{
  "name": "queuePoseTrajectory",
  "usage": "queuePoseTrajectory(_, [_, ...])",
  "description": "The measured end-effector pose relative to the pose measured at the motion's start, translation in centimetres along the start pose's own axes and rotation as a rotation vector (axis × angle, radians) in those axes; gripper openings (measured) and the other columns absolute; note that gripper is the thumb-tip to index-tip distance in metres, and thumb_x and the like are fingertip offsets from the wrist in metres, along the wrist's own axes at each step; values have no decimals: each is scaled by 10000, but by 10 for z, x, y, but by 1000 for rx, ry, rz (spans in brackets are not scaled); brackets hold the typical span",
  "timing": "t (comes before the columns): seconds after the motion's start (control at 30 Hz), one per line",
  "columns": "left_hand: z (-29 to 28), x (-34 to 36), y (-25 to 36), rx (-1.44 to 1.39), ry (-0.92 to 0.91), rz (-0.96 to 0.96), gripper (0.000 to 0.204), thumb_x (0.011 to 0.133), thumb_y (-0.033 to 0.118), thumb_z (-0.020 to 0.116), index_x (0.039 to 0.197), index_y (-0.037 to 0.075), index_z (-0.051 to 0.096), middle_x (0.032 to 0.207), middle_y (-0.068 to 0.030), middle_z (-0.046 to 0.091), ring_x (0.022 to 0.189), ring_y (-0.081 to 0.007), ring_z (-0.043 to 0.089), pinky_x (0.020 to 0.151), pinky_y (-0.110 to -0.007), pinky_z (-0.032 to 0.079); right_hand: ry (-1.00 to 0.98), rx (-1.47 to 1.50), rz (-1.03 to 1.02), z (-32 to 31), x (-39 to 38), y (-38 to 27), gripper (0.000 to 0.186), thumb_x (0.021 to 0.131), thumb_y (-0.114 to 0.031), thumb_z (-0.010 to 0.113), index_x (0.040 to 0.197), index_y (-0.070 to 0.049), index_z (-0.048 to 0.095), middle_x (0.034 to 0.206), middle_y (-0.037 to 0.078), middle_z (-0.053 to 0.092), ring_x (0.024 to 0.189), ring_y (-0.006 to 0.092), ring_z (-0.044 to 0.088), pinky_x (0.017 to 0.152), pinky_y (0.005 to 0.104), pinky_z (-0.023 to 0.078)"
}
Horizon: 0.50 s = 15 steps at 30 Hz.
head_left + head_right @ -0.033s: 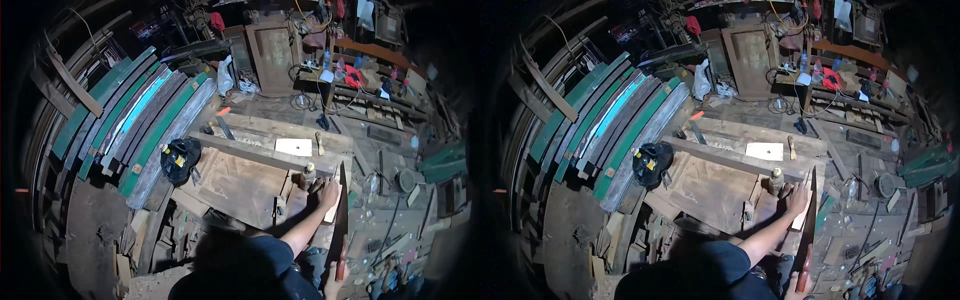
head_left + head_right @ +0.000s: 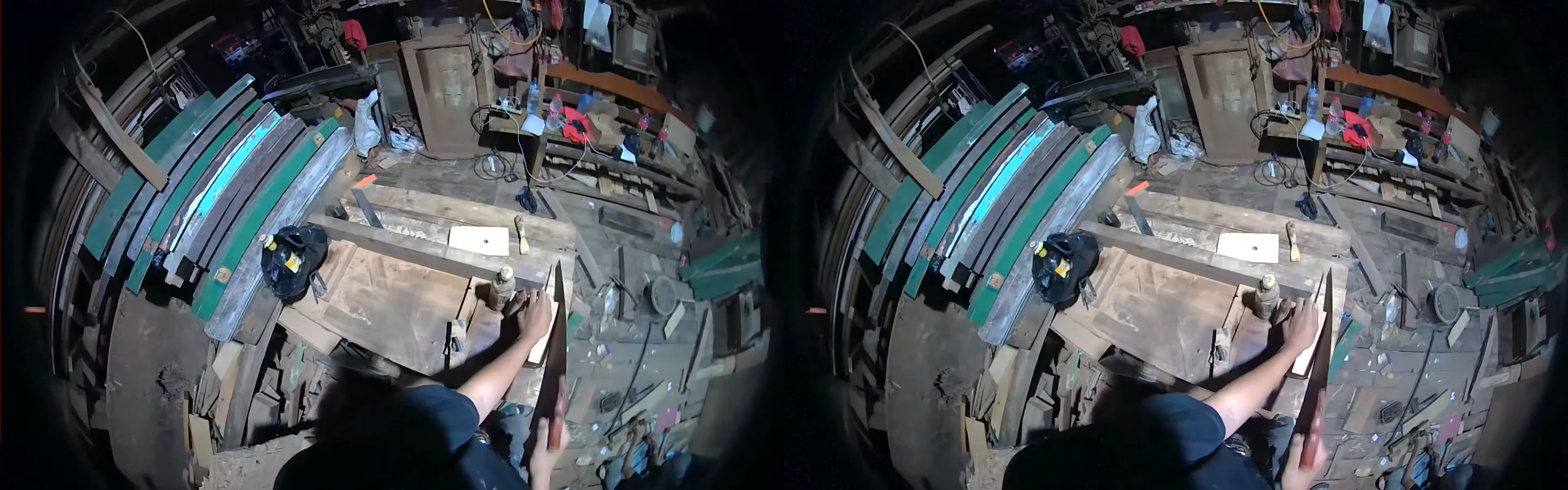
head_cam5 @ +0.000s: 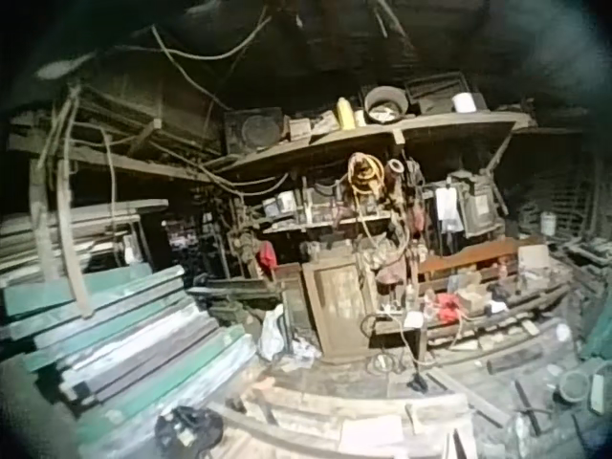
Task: Using a hand saw to cut a small block of wood on a workbench.
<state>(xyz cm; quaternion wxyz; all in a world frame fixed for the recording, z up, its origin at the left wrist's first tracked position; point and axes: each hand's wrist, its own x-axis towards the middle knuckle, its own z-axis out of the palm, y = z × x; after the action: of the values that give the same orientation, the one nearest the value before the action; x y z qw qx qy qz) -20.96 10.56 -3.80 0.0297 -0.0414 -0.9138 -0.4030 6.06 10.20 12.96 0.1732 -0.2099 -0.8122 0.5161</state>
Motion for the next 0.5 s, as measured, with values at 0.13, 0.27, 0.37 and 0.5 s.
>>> queuePoseTrajectory(0.13, [-2, -2, 0, -27, 54, 32, 222, 981, 284, 388, 1009, 73, 448, 1042, -146, 507, 841, -377, 606, 648, -531, 493, 86, -129, -274, 49, 65, 54, 237, 912, -192, 603, 1003, 25, 574, 766, 80, 540, 696, 186, 502, 679, 337, 445])
queuePoseTrajectory(0.27, [7, 1, -12, 30, 202, 104, 173, 964, 253, 438, 969, 83, 464, 993, -135, 518, 786, -351, 613, 598, -481, 507, 12, -97, -174, 48, 59, 53, 185, 882, -141, 611, 832, 5, 507, 689, 92, 469, 634, 210, 458, 613, 354, 402])
queuePoseTrajectory(0.37, [10, -1, -9, 32, 162, 78, 169, 956, 256, 457, 941, 88, 467, 961, -122, 529, 798, -337, 614, 625, -462, 508, -5, -32, -92, 13, -2, 11, 182, 894, -171, 612, 893, 4, 561, 682, 48, 478, 654, 147, 465, 624, 329, 411])
queuePoseTrajectory(0.5, [20, 0, -11, 58, 174, 124, 172, 952, 258, 436, 964, 93, 482, 954, -120, 549, 821, -346, 610, 663, -482, 500, 3, -153, 25, -7, -35, 19, 247, 852, -257, 671, 966, -46, 612, 815, 117, 570, 750, 219, 544, 694, 334, 448])
